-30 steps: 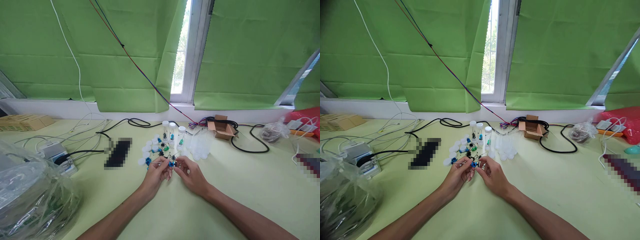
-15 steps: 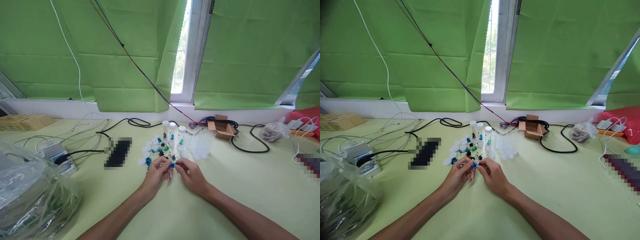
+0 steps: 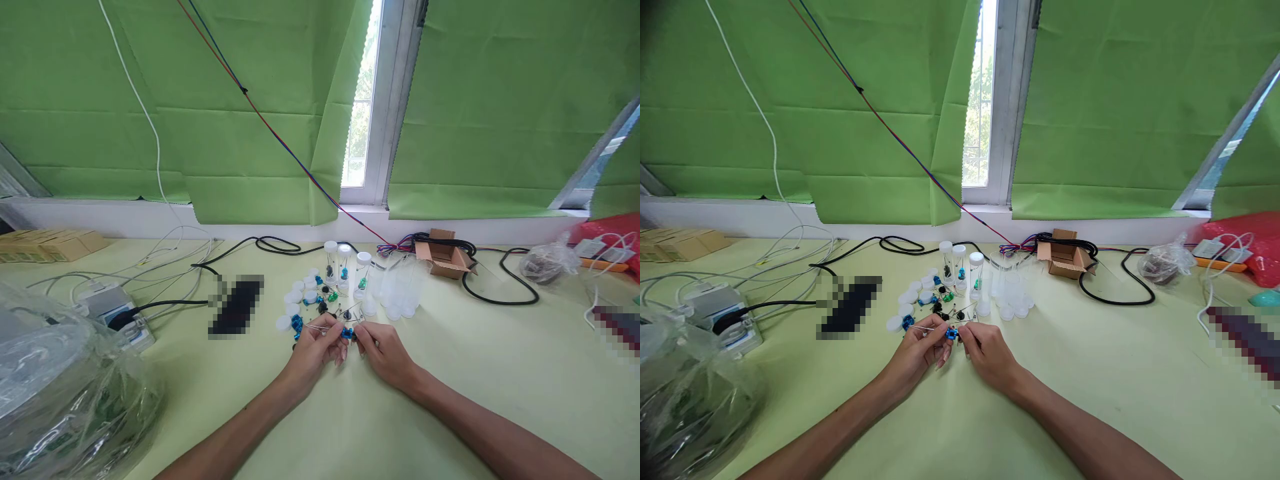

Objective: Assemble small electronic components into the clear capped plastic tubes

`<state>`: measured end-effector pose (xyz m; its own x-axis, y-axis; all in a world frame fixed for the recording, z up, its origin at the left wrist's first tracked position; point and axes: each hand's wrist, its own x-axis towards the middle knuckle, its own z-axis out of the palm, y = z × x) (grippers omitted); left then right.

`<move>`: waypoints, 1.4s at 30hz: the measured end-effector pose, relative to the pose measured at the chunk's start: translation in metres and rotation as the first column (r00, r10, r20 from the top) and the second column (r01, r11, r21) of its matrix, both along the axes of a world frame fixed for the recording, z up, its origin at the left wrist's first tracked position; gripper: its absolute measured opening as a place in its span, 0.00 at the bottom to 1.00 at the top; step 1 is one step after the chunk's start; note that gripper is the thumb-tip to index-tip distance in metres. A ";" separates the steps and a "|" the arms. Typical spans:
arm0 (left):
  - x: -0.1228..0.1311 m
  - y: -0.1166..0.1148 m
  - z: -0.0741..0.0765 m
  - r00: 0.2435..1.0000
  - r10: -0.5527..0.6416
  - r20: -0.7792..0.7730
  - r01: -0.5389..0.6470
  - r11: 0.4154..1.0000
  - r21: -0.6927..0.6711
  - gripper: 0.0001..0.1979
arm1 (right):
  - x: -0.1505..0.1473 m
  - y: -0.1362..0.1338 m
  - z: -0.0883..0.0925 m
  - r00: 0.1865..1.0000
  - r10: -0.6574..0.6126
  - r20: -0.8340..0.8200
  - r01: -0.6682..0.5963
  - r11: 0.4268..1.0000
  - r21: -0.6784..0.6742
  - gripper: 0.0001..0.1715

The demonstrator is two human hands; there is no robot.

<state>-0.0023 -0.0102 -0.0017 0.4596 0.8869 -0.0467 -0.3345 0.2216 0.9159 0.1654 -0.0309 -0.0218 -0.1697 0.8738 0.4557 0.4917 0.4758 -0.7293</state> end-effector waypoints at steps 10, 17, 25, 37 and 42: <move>0.000 0.003 0.000 0.997 0.054 0.057 -0.051 0.998 -0.046 0.16 | -0.001 -0.002 0.002 0.995 0.002 -0.099 -0.004 1.000 -0.022 0.12; 0.000 0.002 0.001 0.998 0.048 0.049 -0.046 0.998 -0.044 0.16 | 0.000 -0.001 -0.001 0.995 0.018 -0.096 -0.018 1.000 0.004 0.09; -0.001 0.001 0.002 1.000 0.027 0.005 -0.026 0.999 -0.024 0.16 | 0.000 -0.001 0.001 0.998 0.027 -0.062 -0.027 1.000 0.000 0.13; 0.000 0.000 -0.001 1.000 -0.005 -0.007 0.006 1.000 0.022 0.14 | 0.000 0.000 -0.001 1.000 0.021 -0.014 -0.021 1.000 -0.023 0.28; -0.001 0.001 -0.002 1.000 0.021 0.017 -0.021 1.000 0.015 0.13 | -0.001 -0.001 0.002 0.998 0.010 -0.062 -0.012 0.999 -0.030 0.18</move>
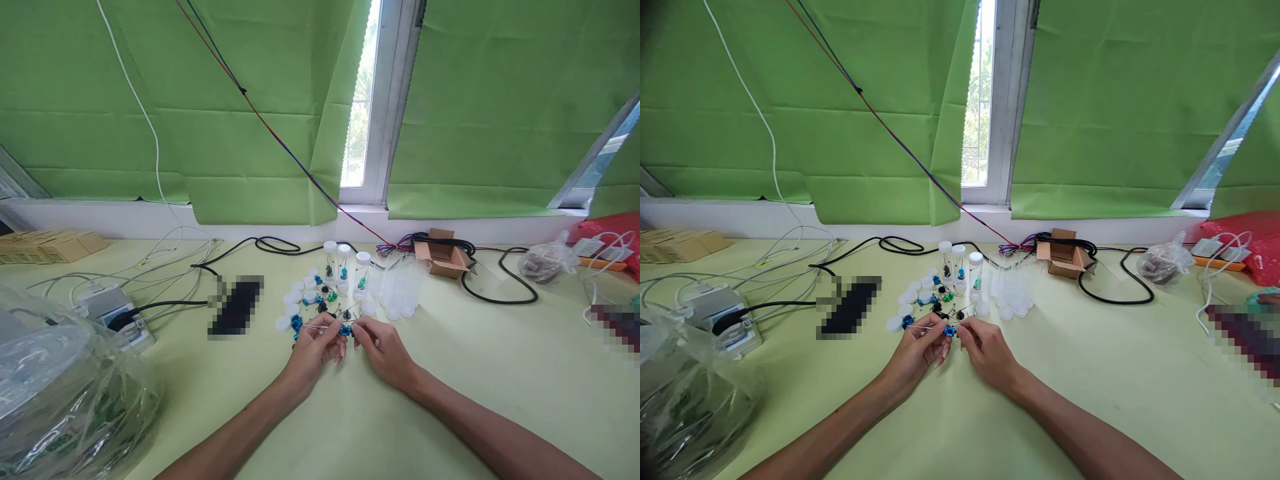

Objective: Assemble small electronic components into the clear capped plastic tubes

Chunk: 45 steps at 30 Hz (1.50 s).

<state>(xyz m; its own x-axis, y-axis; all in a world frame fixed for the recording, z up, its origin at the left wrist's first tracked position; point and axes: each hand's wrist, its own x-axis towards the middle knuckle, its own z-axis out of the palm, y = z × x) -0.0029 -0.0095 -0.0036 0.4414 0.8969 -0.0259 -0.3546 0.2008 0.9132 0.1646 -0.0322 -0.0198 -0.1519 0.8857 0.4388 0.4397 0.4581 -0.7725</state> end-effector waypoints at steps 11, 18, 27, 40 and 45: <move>0.001 0.001 0.002 1.000 0.011 0.010 -0.011 1.000 -0.019 0.13 | 0.001 0.000 -0.004 0.998 0.033 -0.057 -0.033 0.999 -0.004 0.10; 0.001 0.002 0.001 1.000 0.010 0.002 -0.010 1.000 -0.010 0.14 | 0.002 0.001 -0.005 0.998 0.043 -0.054 -0.044 0.999 -0.024 0.09; 0.000 0.001 -0.002 0.999 -0.014 -0.029 0.015 1.000 0.008 0.14 | 0.002 0.001 -0.002 0.999 0.048 -0.014 -0.048 0.999 -0.013 0.14; 0.002 0.001 0.003 0.999 -0.024 -0.037 0.024 1.000 -0.015 0.15 | 0.002 0.001 -0.001 0.999 0.037 0.011 -0.037 0.999 -0.021 0.26; 0.002 0.004 0.001 1.000 -0.003 -0.003 0.003 1.000 -0.023 0.14 | 0.001 0.001 -0.001 0.998 0.038 -0.042 -0.039 0.999 -0.033 0.11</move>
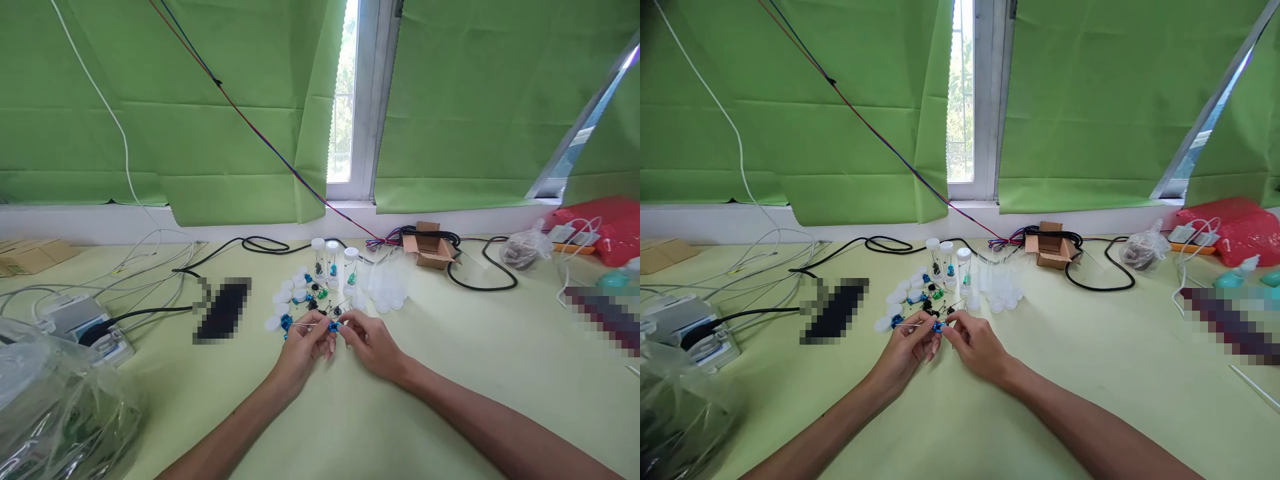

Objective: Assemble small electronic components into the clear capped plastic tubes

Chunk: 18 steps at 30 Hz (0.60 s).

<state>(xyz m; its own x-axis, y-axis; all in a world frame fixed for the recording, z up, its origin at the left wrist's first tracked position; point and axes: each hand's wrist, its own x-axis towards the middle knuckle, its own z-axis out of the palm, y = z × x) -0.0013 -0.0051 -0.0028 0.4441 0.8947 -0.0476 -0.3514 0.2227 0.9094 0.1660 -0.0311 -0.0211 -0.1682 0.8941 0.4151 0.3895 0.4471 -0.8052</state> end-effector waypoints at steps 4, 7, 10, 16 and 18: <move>-0.001 0.001 -0.001 1.000 0.010 0.015 -0.010 1.000 0.000 0.13 | 0.000 0.001 -0.003 0.999 0.028 -0.019 -0.028 0.999 0.020 0.13; -0.001 0.000 0.001 1.000 0.012 0.006 -0.012 1.000 0.001 0.14 | 0.001 0.001 -0.004 0.999 0.042 -0.023 -0.041 0.999 0.027 0.11; 0.000 -0.001 0.004 1.000 0.011 -0.011 -0.011 1.000 0.008 0.15 | 0.001 0.000 -0.005 0.998 0.049 -0.027 -0.048 0.999 0.020 0.09; 0.000 -0.002 0.004 0.999 0.003 -0.032 -0.002 1.000 0.024 0.15 | 0.001 0.000 -0.003 0.999 0.033 0.006 -0.033 0.999 0.000 0.10; 0.000 -0.002 0.003 0.999 -0.003 -0.035 0.004 0.999 0.033 0.15 | 0.001 0.000 -0.002 0.999 0.033 0.016 -0.033 0.999 0.000 0.11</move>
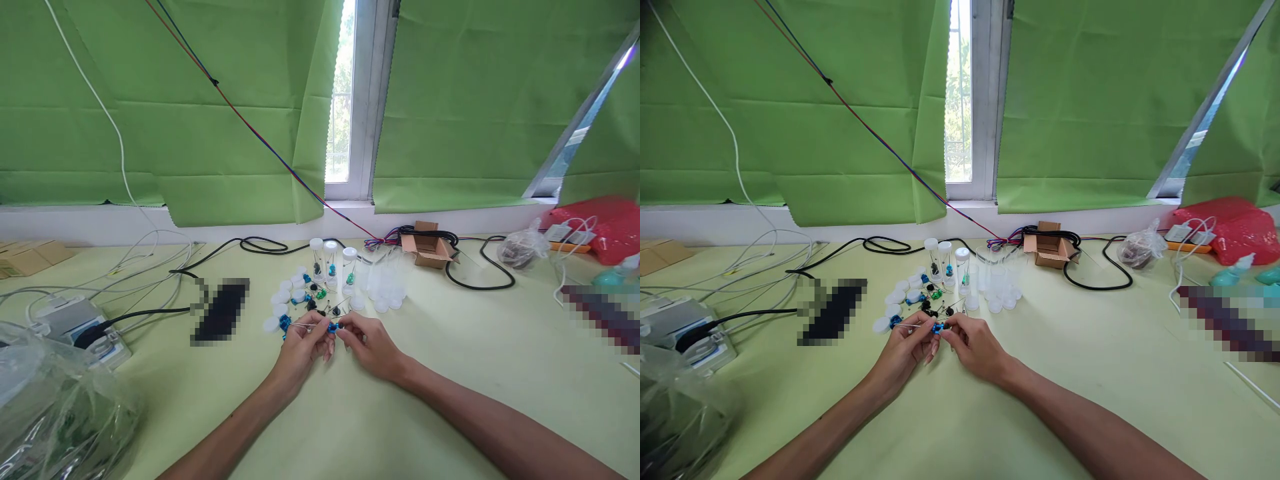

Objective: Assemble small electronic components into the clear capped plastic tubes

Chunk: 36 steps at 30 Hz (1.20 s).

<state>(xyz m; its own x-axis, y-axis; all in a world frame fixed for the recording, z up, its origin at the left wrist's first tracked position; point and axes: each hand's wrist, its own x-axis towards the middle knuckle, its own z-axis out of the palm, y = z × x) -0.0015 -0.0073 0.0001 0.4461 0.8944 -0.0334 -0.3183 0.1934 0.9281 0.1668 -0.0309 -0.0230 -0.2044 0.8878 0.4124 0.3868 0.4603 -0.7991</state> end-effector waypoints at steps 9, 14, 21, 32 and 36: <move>0.000 -0.002 0.002 0.999 -0.025 -0.019 0.025 1.000 -0.008 0.16 | 0.000 0.001 0.002 0.997 -0.013 0.069 0.012 1.000 0.014 0.24; 0.001 -0.004 0.004 1.000 -0.024 -0.018 0.024 1.000 -0.012 0.16 | 0.000 0.002 0.000 0.997 -0.001 0.072 0.002 1.000 -0.006 0.28; 0.000 -0.001 0.000 1.000 0.003 0.026 -0.002 0.999 -0.036 0.15 | 0.000 0.000 0.002 0.998 -0.067 0.008 0.067 0.998 0.018 0.19; -0.001 0.000 0.000 0.999 0.022 0.035 -0.020 0.999 -0.040 0.14 | 0.000 0.001 -0.001 0.999 -0.040 -0.027 0.041 0.998 0.048 0.09; 0.000 -0.001 0.002 1.000 0.017 0.016 -0.017 1.000 -0.026 0.15 | 0.000 0.001 0.000 0.999 -0.038 -0.029 0.039 0.999 0.029 0.10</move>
<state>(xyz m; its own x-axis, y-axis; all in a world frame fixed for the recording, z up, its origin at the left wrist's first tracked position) -0.0015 -0.0086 0.0024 0.4315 0.9007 -0.0497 -0.3371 0.2121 0.9173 0.1664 -0.0302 -0.0230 -0.1581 0.8823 0.4434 0.3824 0.4687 -0.7963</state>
